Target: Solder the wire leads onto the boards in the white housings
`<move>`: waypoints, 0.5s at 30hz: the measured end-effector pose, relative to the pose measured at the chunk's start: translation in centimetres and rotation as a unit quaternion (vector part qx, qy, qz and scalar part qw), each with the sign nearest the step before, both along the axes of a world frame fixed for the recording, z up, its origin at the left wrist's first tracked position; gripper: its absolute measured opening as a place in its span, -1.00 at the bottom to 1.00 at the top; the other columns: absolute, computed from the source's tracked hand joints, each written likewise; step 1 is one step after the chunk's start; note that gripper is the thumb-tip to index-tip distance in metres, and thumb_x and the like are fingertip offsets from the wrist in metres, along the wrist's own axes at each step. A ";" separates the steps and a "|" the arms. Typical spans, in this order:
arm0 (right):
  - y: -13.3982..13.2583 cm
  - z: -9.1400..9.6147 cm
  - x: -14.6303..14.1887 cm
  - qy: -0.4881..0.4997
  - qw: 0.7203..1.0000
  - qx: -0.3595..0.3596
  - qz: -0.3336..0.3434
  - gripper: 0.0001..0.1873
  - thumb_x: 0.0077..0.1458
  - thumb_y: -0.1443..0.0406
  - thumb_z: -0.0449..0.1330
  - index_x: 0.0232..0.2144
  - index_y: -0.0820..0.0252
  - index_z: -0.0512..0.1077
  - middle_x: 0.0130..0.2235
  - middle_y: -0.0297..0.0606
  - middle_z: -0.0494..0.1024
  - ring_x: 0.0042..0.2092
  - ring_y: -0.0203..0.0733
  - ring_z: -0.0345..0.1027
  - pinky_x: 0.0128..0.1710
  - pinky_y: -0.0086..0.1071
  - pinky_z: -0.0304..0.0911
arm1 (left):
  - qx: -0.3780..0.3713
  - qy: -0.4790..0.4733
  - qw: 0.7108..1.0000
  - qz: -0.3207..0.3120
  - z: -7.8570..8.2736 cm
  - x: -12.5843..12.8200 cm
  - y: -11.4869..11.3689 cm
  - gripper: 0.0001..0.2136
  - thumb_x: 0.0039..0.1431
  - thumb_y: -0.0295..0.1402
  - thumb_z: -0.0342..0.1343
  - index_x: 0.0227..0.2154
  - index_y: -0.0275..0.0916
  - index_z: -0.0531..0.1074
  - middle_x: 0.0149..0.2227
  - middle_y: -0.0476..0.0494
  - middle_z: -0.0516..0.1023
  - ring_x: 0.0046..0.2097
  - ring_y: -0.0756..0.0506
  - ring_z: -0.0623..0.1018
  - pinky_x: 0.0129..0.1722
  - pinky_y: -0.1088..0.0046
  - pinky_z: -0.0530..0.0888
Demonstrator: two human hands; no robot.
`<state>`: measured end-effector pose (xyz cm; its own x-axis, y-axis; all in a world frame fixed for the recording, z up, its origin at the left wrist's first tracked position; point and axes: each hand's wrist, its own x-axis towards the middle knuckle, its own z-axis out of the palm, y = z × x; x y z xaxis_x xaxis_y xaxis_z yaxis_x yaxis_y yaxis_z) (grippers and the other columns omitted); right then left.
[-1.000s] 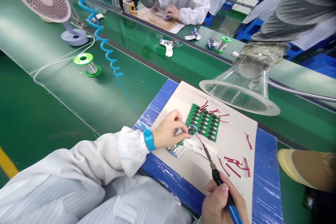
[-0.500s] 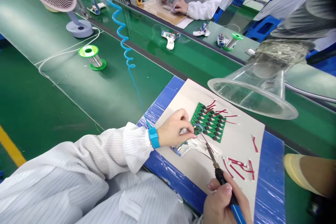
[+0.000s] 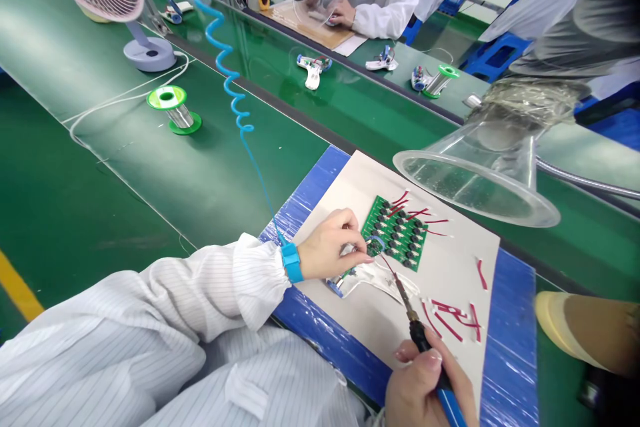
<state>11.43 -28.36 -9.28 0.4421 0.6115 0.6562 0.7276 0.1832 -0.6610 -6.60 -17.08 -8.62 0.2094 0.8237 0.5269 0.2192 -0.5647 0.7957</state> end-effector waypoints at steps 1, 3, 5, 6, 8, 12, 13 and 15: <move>0.0 0.1 0.0 0.002 1.000 0.007 -0.005 -0.71 0.18 0.19 0.16 -0.31 0.32 0.56 -0.66 -0.34 0.38 -0.63 -0.24 0.32 -0.60 -0.34 0.26 | 0.008 0.003 1.000 -0.011 0.1 -0.1 0.0 -0.70 0.21 -0.17 0.18 -0.51 -0.31 0.50 -0.40 -0.11 0.34 -0.32 -0.05 0.36 -0.26 0.40 0.37; 0.1 0.2 0.0 -0.003 1.000 0.014 -0.005 -0.70 0.20 0.20 0.14 -0.28 0.34 0.55 -0.63 -0.32 0.41 -0.61 -0.24 0.34 -0.57 -0.33 0.29 | 0.018 0.009 0.999 -0.050 0.4 -0.3 -0.2 -0.71 0.24 -0.19 0.15 -0.50 -0.30 0.46 -0.43 -0.11 0.42 -0.33 -0.05 0.39 -0.24 0.40 0.37; 0.1 0.3 0.2 -0.024 1.000 0.002 0.012 -0.72 0.20 0.24 0.15 -0.21 0.36 0.53 -0.57 -0.27 0.48 -0.55 -0.22 0.40 -0.46 -0.32 0.36 | 0.015 0.014 0.997 -0.079 0.9 -0.6 -0.5 -0.70 0.28 -0.20 0.09 -0.50 -0.28 0.41 -0.47 -0.10 0.46 -0.36 -0.04 0.41 -0.28 0.42 0.38; 0.1 0.2 0.3 -0.041 0.999 -0.013 0.020 -0.71 0.20 0.25 0.15 -0.16 0.37 0.51 -0.53 -0.23 0.53 -0.49 -0.20 0.45 -0.39 -0.32 0.39 | 0.004 0.015 0.997 -0.077 1.1 -0.7 -0.7 -0.70 0.29 -0.20 0.07 -0.50 -0.27 0.39 -0.48 -0.09 0.47 -0.38 -0.03 0.42 -0.31 0.44 0.38; 0.0 0.2 0.4 -0.073 0.996 -0.049 0.034 -0.66 0.23 0.22 0.14 -0.07 0.37 0.47 -0.41 -0.14 0.61 -0.34 -0.14 0.53 -0.25 -0.31 0.40 | -0.035 0.010 0.999 -0.038 1.6 -1.1 -1.1 -0.76 0.30 -0.23 0.04 -0.43 -0.26 0.37 -0.51 -0.03 0.46 -0.45 0.01 0.42 -0.39 0.50 0.36; 0.2 0.6 -0.1 -0.068 0.983 -0.169 0.008 -0.50 0.30 0.06 0.00 0.08 0.30 0.37 -0.14 -0.08 0.62 -0.02 -0.02 0.48 -0.04 -0.22 0.33 | -0.053 0.009 0.998 0.032 2.7 -1.3 -0.9 -0.78 0.31 -0.41 -0.06 -0.03 -0.27 0.36 -0.61 0.12 0.39 -0.58 0.05 0.39 -0.48 0.54 0.36; 0.2 0.7 -0.3 -0.051 0.979 -0.198 0.006 -0.50 0.30 0.04 -0.03 0.08 0.26 0.37 -0.09 -0.11 0.60 0.03 -0.01 0.45 0.01 -0.19 0.30 | -0.026 0.020 0.999 0.025 3.1 -1.2 -0.7 -0.74 0.31 -0.47 -0.10 -0.01 -0.26 0.37 -0.58 0.07 0.45 -0.53 0.03 0.44 -0.42 0.52 0.41; 0.4 0.8 -0.4 -0.021 0.971 -0.236 0.018 -0.54 0.31 0.05 -0.05 0.03 0.18 0.41 -0.02 -0.17 0.57 0.07 -0.01 0.41 0.07 -0.16 0.26 | 0.045 0.060 0.997 -0.015 3.6 -0.6 0.0 -0.68 0.26 -0.58 -0.16 -0.09 -0.25 0.44 -0.37 -0.10 0.59 -0.30 -0.03 0.55 -0.22 0.42 0.49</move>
<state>10.99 -27.99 -8.46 0.3930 0.8638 0.3154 0.7547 -0.1071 -0.6472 -7.19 -17.06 -5.03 0.2988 0.7662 0.5689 0.2912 -0.6409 0.7103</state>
